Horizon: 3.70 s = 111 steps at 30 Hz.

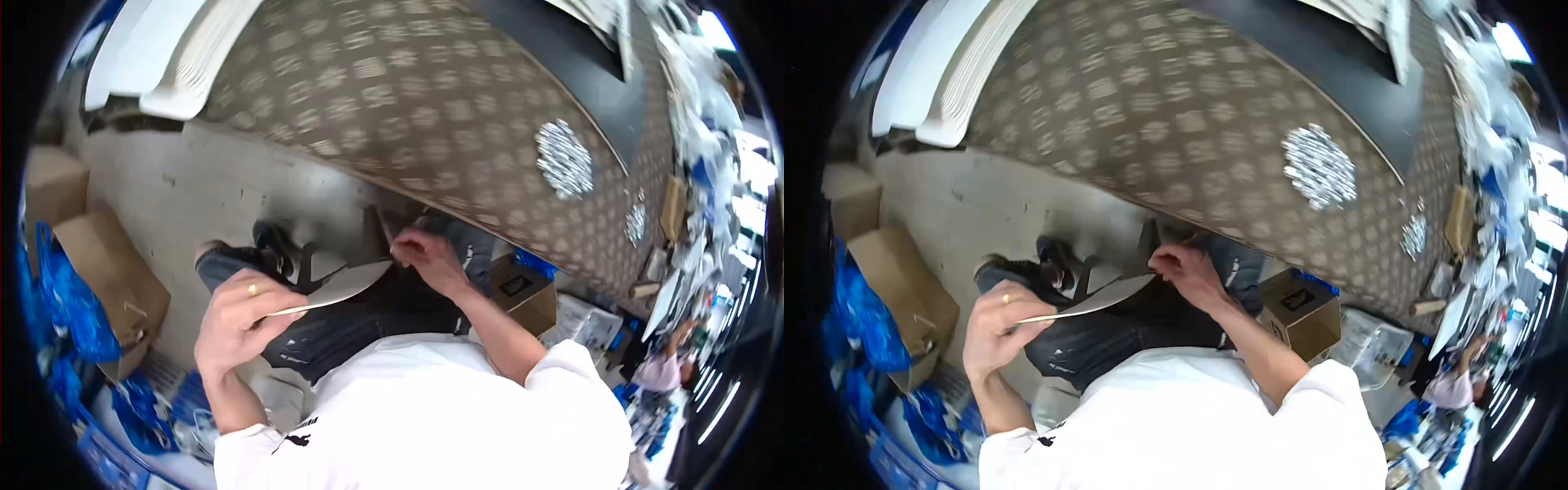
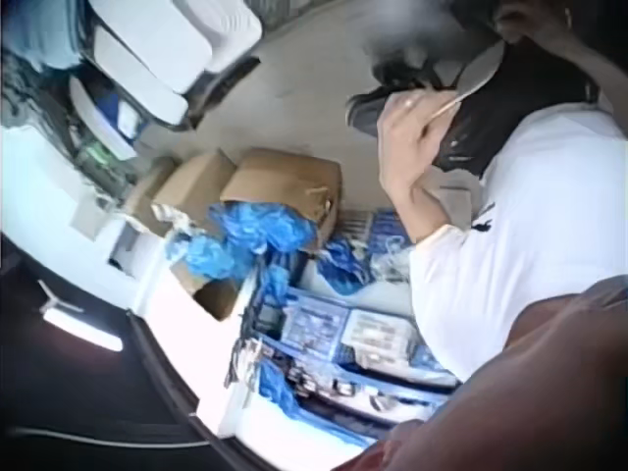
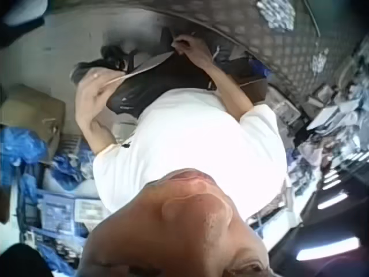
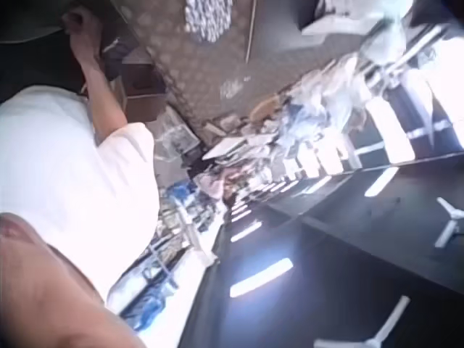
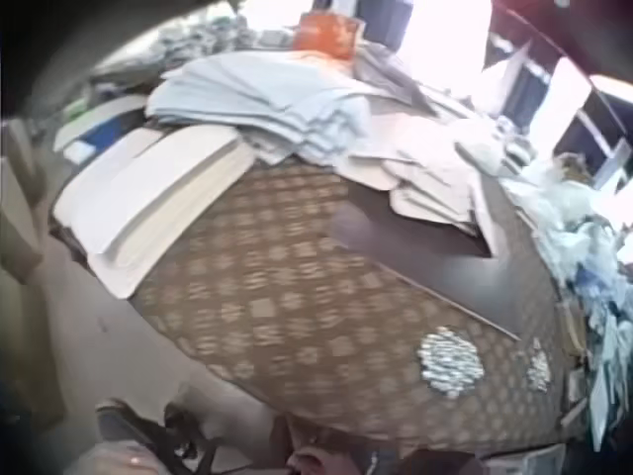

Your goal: Folding white material components and attaching small metal fasteners at a workstation.

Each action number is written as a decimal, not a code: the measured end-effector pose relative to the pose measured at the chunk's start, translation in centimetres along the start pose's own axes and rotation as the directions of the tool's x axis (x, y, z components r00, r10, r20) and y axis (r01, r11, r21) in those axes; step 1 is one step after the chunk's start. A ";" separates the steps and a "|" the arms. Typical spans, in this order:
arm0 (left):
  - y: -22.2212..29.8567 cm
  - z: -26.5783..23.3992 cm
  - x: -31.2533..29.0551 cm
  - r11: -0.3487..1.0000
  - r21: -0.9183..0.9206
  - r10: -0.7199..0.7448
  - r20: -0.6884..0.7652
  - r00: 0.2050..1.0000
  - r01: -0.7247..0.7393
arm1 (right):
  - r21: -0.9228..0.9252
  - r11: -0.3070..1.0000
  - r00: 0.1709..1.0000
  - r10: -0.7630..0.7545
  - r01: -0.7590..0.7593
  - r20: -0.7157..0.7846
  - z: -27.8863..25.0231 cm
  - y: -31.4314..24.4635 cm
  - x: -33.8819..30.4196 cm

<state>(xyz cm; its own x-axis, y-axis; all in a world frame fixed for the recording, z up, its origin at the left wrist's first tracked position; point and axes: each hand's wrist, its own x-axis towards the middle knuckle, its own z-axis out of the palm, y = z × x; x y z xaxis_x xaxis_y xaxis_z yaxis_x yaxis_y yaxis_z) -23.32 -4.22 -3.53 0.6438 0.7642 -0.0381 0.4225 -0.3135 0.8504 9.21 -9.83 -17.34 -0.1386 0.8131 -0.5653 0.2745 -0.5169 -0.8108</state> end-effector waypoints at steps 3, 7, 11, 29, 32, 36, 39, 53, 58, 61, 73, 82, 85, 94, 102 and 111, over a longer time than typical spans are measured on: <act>5.7 1.5 2.0 0.983 0.164 0.075 0.037 0.996 -0.080 | 0.111 0.989 0.989 -0.108 0.097 0.099 -5.9 -4.6 -9.4; 11.9 5.0 5.8 0.949 0.286 0.126 0.050 0.991 -0.135 | 0.104 0.882 0.829 -0.383 0.459 -0.407 -15.4 -5.2 -17.6; 18.3 8.2 8.3 0.937 0.247 0.205 0.184 0.961 -0.247 | -0.082 0.913 0.481 -0.285 0.400 -0.829 -23.7 -2.5 -19.7; 19.7 9.9 9.4 0.895 -0.002 0.443 0.116 0.889 -0.446 | -0.737 0.618 0.404 -0.769 0.273 -0.495 -21.7 -7.5 -7.4; 18.6 9.2 11.4 0.891 0.007 0.446 0.169 0.879 -0.454 | -0.734 0.619 0.407 -0.769 0.279 -0.493 -22.0 -7.3 -7.5; 16.2 9.0 14.8 0.872 -0.063 0.489 0.161 0.857 -0.486 | -0.484 0.793 0.491 -0.609 0.369 -0.623 -20.6 -8.7 -9.4; 14.6 8.9 17.3 0.840 -0.111 0.543 0.145 0.827 -0.532 | 0.064 0.869 0.739 -0.375 0.490 -0.560 -18.4 -10.5 -11.8; 12.8 8.8 21.4 0.731 -0.243 0.672 0.092 0.735 -0.638 | 0.686 0.667 0.948 -0.300 0.291 -0.109 -13.1 -13.0 -13.1; 12.3 9.6 21.1 0.745 -0.287 0.638 0.043 0.769 -0.602 | 0.735 0.625 0.954 -0.280 0.265 -0.106 -13.6 -12.7 -13.1; 13.0 9.8 22.0 0.752 -0.257 0.647 0.113 0.754 -0.607 | 0.740 0.616 0.955 -0.266 0.272 -0.129 -13.9 -12.2 -13.2; 13.5 6.9 21.7 0.766 0.019 0.637 0.113 0.763 -0.642 | 0.251 0.875 0.694 -0.125 0.413 -0.709 -20.6 -8.7 -16.6; 4.8 -1.5 15.8 0.761 -0.616 -0.138 -0.463 0.876 -0.206 | -0.250 0.962 0.143 -0.233 -0.112 -0.962 -28.0 -0.1 -17.8; 3.3 -1.5 14.4 0.667 -0.717 -0.354 -0.543 0.761 -0.201 | -0.285 0.954 0.179 -0.264 -0.098 -0.948 -28.2 0.2 -17.5; 3.5 0.5 13.9 0.909 0.283 0.189 -0.934 0.303 0.305 | 0.044 0.975 0.166 0.008 0.216 -0.986 -29.7 2.3 -19.3; 3.2 -2.1 28.4 0.777 0.580 0.126 -0.525 0.841 0.245 | 0.042 0.862 0.335 -0.151 0.505 -0.930 -22.9 -6.5 -14.7; 8.6 -2.6 25.3 0.980 -0.099 -0.194 -0.269 0.944 0.173 | 0.012 0.790 0.546 -0.414 0.613 -0.728 -15.5 -11.3 -11.7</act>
<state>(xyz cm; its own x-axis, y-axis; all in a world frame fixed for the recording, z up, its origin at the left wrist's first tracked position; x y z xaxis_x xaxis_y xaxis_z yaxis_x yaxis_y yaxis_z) -5.09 13.93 4.20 0.3542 0.9333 -0.0596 0.4620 -0.1193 0.8788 22.48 -9.29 0.80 0.5037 0.8530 0.1367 0.1203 0.0874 -0.9889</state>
